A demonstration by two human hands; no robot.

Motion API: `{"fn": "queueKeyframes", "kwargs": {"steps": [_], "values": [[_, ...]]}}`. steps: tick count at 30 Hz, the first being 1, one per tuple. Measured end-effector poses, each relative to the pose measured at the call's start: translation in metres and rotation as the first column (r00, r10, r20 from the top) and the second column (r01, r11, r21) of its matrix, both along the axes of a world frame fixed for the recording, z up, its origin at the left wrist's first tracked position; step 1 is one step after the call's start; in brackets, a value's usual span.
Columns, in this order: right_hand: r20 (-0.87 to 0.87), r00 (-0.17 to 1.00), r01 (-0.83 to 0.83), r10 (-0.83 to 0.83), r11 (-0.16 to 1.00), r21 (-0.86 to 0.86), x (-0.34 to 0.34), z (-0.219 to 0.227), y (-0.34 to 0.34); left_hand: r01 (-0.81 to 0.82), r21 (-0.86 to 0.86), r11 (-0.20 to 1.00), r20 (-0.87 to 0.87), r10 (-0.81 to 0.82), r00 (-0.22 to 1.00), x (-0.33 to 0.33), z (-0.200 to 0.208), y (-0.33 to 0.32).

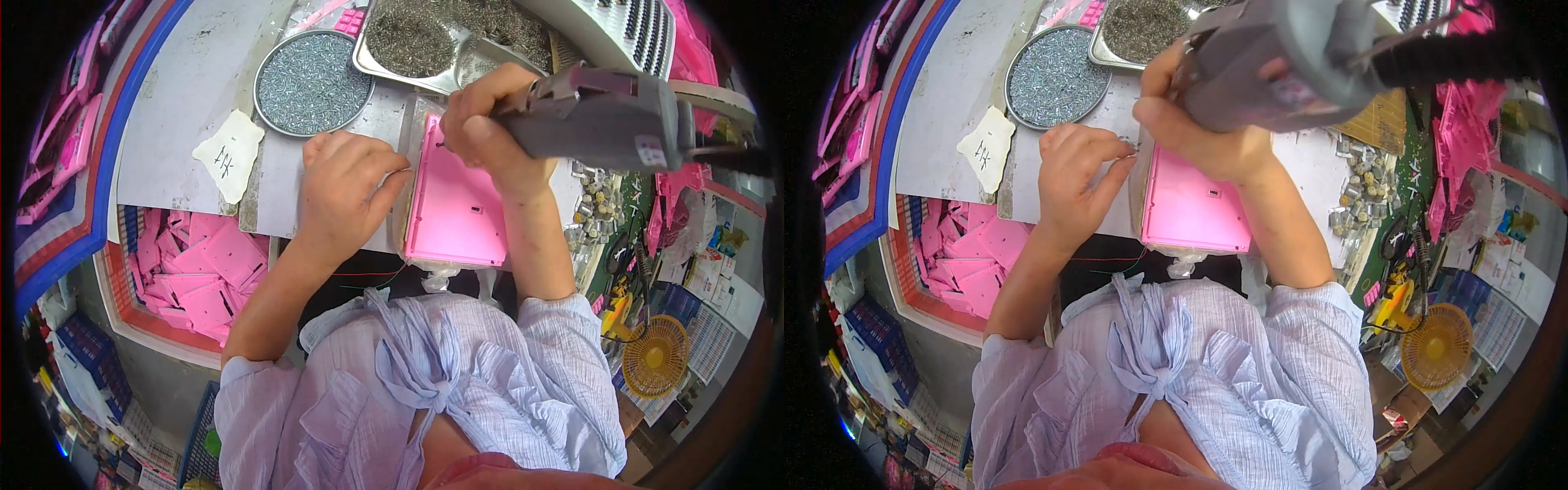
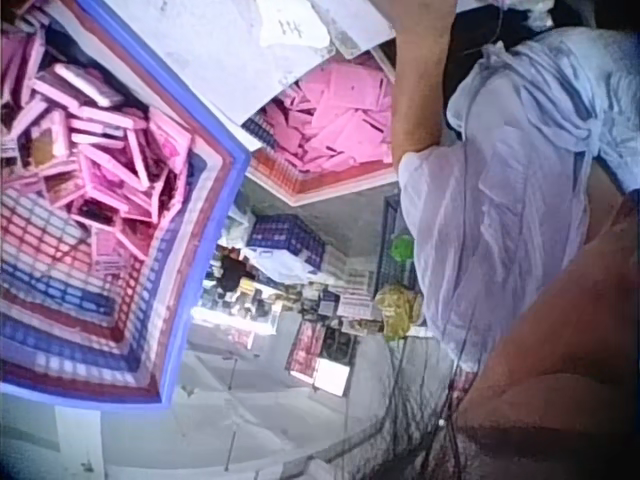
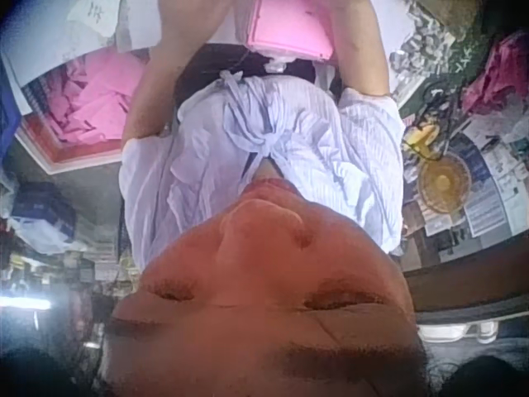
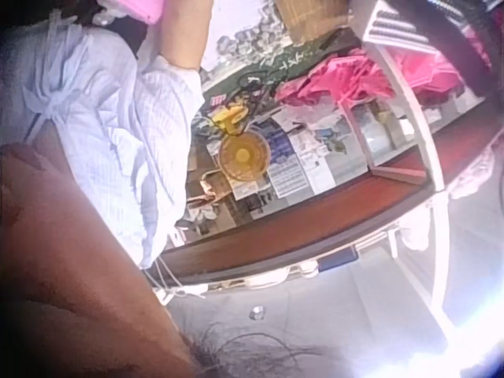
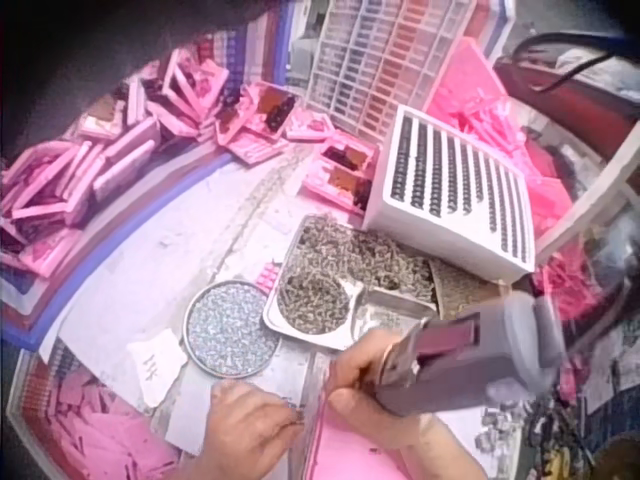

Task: Assembling components into a pink plastic housing, including using an electric screwdriver and a soldering iron.

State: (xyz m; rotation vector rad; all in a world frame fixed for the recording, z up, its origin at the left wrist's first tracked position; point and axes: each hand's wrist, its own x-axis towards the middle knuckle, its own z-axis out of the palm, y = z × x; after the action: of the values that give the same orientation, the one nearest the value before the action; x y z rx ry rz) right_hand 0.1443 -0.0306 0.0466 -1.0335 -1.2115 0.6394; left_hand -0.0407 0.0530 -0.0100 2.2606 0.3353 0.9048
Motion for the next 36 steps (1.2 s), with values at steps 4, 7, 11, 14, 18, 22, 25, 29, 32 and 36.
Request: {"fn": "queueKeyframes", "kwargs": {"steps": [4, 7, 11, 14, 18, 22, 25, 29, 32, 36], "values": [[-0.091, 0.994, -0.048, 0.058, 0.994, 0.102, -0.002, 0.034, -0.012, -0.014, 0.039, 0.999, 0.055, 0.012, 0.998, 0.005, -0.002, -0.006], [-0.132, 0.976, -0.150, 0.173, 0.974, 0.168, -0.004, 0.049, -0.025, 0.012, 0.021, 1.000, 0.089, -0.014, 0.996, 0.007, 0.003, -0.014], [-0.155, 0.961, -0.206, 0.228, 0.967, 0.149, -0.012, 0.052, -0.032, 0.033, 0.034, 0.999, 0.121, -0.037, 0.992, 0.004, 0.007, -0.016], [-0.174, 0.963, -0.184, 0.207, 0.973, 0.140, -0.022, 0.047, -0.031, 0.032, 0.053, 0.998, 0.107, -0.038, 0.993, -0.003, 0.004, -0.017], [-0.221, 0.961, -0.150, 0.166, 0.985, 0.086, -0.028, 0.048, -0.033, 0.086, 0.066, 0.994, 0.094, -0.092, 0.991, -0.006, 0.004, -0.010], [-0.356, 0.933, -0.070, 0.055, 0.997, -0.030, -0.040, 0.037, -0.037, -0.252, 0.263, 0.931, -0.139, 0.295, 0.945, -0.001, -0.005, 0.070], [-0.347, 0.937, -0.080, 0.036, 0.990, -0.115, -0.045, 0.031, -0.039, -0.214, 0.401, 0.891, -0.386, 0.376, 0.842, -0.002, -0.015, 0.084], [-0.315, 0.949, -0.092, 0.026, 0.977, -0.194, -0.048, 0.030, -0.042, -0.236, 0.320, 0.918, -0.274, 0.328, 0.904, 0.004, -0.018, 0.086], [-0.194, 0.981, -0.083, 0.028, 0.956, -0.282, -0.050, 0.026, -0.045, -0.245, 0.356, 0.902, -0.305, 0.360, 0.882, 0.010, -0.022, 0.089], [0.105, 0.985, -0.091, 0.136, 0.934, -0.347, -0.058, 0.031, -0.040, -0.242, 0.452, 0.859, -0.257, 0.385, 0.886, 0.018, -0.035, 0.096]]}}
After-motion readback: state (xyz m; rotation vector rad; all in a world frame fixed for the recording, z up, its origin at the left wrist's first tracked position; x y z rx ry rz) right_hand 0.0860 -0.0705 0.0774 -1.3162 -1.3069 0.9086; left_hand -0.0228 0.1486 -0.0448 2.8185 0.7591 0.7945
